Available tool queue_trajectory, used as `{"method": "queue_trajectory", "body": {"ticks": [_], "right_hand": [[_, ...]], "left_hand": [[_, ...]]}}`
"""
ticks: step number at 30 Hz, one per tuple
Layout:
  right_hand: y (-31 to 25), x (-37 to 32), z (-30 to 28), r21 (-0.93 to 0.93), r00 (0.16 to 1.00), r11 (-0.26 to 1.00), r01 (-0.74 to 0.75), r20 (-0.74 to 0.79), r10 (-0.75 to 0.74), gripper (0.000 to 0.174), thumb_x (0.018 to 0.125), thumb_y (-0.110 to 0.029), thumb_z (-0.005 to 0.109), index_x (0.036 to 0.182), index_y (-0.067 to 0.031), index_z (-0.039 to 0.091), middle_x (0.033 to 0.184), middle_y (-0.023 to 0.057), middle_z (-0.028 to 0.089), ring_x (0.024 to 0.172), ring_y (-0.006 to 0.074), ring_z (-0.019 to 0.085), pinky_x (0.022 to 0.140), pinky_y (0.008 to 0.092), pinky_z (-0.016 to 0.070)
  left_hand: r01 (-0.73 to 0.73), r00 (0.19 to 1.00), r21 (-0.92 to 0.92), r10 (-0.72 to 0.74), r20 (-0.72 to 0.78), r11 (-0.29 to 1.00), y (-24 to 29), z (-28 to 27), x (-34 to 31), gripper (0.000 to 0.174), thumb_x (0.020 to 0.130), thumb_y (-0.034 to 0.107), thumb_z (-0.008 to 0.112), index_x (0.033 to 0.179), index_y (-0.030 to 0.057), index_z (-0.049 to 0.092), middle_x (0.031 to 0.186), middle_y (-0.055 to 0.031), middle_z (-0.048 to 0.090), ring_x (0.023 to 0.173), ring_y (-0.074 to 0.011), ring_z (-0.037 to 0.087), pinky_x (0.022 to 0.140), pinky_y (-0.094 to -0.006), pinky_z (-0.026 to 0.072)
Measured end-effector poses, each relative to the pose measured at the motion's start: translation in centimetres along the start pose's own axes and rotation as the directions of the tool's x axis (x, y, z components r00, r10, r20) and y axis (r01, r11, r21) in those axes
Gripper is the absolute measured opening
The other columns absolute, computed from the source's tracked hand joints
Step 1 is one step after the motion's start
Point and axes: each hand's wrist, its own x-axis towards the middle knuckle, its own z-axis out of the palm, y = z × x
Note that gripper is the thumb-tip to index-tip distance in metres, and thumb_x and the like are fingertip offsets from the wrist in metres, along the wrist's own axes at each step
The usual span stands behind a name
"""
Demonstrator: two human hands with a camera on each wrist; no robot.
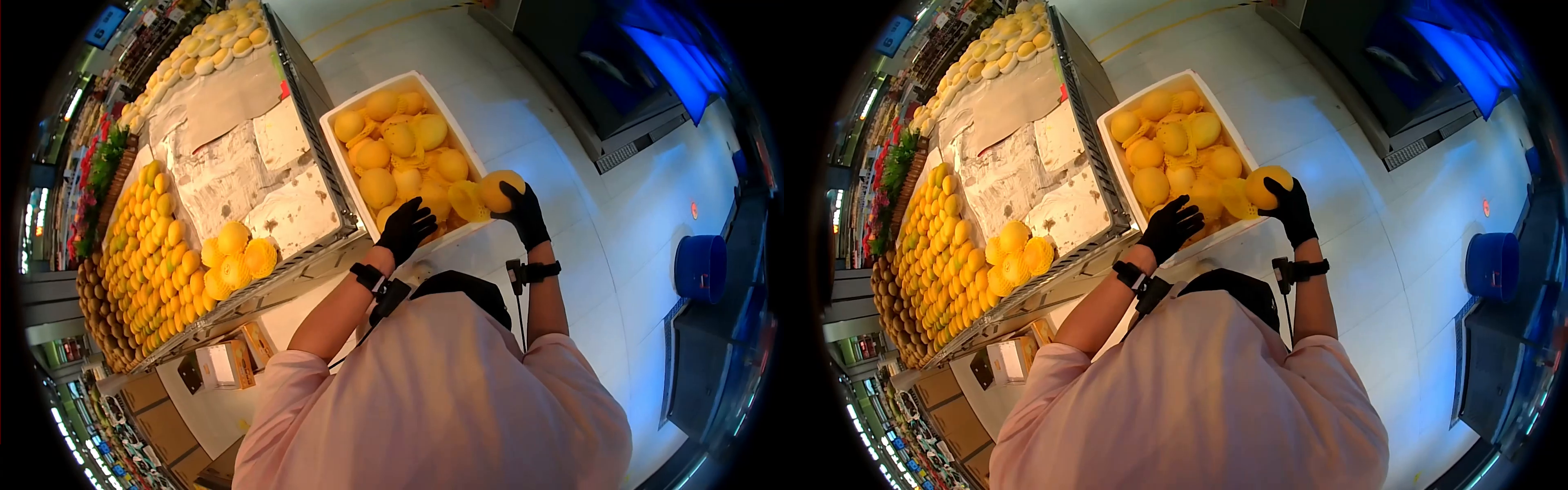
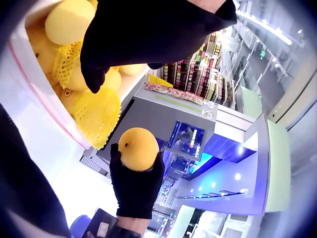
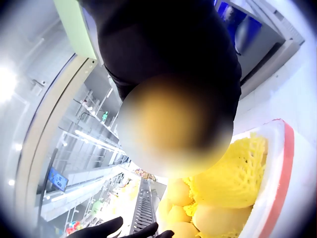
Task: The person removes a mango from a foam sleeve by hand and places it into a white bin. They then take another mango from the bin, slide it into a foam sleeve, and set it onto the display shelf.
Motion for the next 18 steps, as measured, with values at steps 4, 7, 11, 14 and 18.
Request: {"method": "queue_trajectory", "body": {"ticks": [4, 7, 11, 14, 18], "right_hand": [[-2.2, 0.2, 3.0, -0.355, 0.992, 0.930, -0.095, 0.046, 0.119, 0.061, 0.079, -0.031, 0.077, 0.124, 0.0012, 0.050, 0.105, 0.0136, 0.061, 0.092, 0.0268, 0.067, 0.064, 0.0367, 0.0611], [0.8, 4.4, 3.2, -0.593, 0.977, 0.796, -0.121, 0.070, 0.200, 0.069, 0.074, -0.037, 0.079, 0.123, 0.0013, 0.050, 0.106, 0.0161, 0.062, 0.091, 0.0281, 0.068, 0.060, 0.0378, 0.0616], [2.4, 6.9, 4.4, -0.798, 0.974, 0.581, -0.157, -0.029, 0.223, 0.080, 0.068, -0.043, 0.082, 0.125, 0.0023, 0.050, 0.110, 0.0201, 0.063, 0.093, 0.0302, 0.068, 0.061, 0.0400, 0.0617], [4.8, 9.8, 3.7, -0.885, 0.974, 0.438, -0.161, -0.072, 0.213, 0.082, 0.066, -0.045, 0.082, 0.126, 0.0018, 0.050, 0.111, 0.0208, 0.064, 0.092, 0.0303, 0.068, 0.063, 0.0408, 0.0611], [6.3, 11.3, 2.6, -0.871, 0.948, 0.454, -0.187, -0.038, 0.318, 0.055, 0.074, -0.038, 0.079, 0.111, 0.0010, 0.065, 0.094, 0.0163, 0.069, 0.078, 0.0278, 0.069, 0.061, 0.0400, 0.0593]], "left_hand": [[-0.041, 0.999, -0.203, 0.040, -0.009, 0.978, 1.7, -2.3, -1.9, 0.037, 0.102, 0.010, 0.038, 0.139, 0.0021, 0.038, 0.134, -0.0251, 0.048, 0.124, -0.0382, 0.051, 0.106, -0.0467, 0.0445], [-0.090, 0.996, -0.212, 0.087, -0.027, 0.973, 2.3, -3.8, -3.6, 0.038, 0.101, 0.006, 0.039, 0.138, 0.0009, 0.038, 0.133, -0.0252, 0.049, 0.123, -0.0368, 0.053, 0.104, -0.0428, 0.0476], [-0.234, 0.972, -0.077, 0.236, 0.015, 0.969, 1.8, -6.2, -5.3, 0.037, 0.101, 0.007, 0.042, 0.137, 0.0000, 0.039, 0.129, -0.0257, 0.052, 0.121, -0.0371, 0.054, 0.104, -0.0425, 0.0473], [-0.174, 0.983, -0.375, 0.137, -0.121, 0.910, 2.9, -6.1, -6.8, 0.035, 0.101, 0.014, 0.046, 0.132, -0.0009, 0.045, 0.127, -0.0259, 0.053, 0.120, -0.0380, 0.054, 0.105, -0.0438, 0.0461], [-0.212, 0.971, -0.383, 0.148, -0.189, 0.899, 2.6, -7.4, -7.9, 0.034, 0.101, 0.017, 0.045, 0.130, -0.0006, 0.048, 0.127, -0.0253, 0.054, 0.120, -0.0376, 0.054, 0.105, -0.0438, 0.0460]]}}
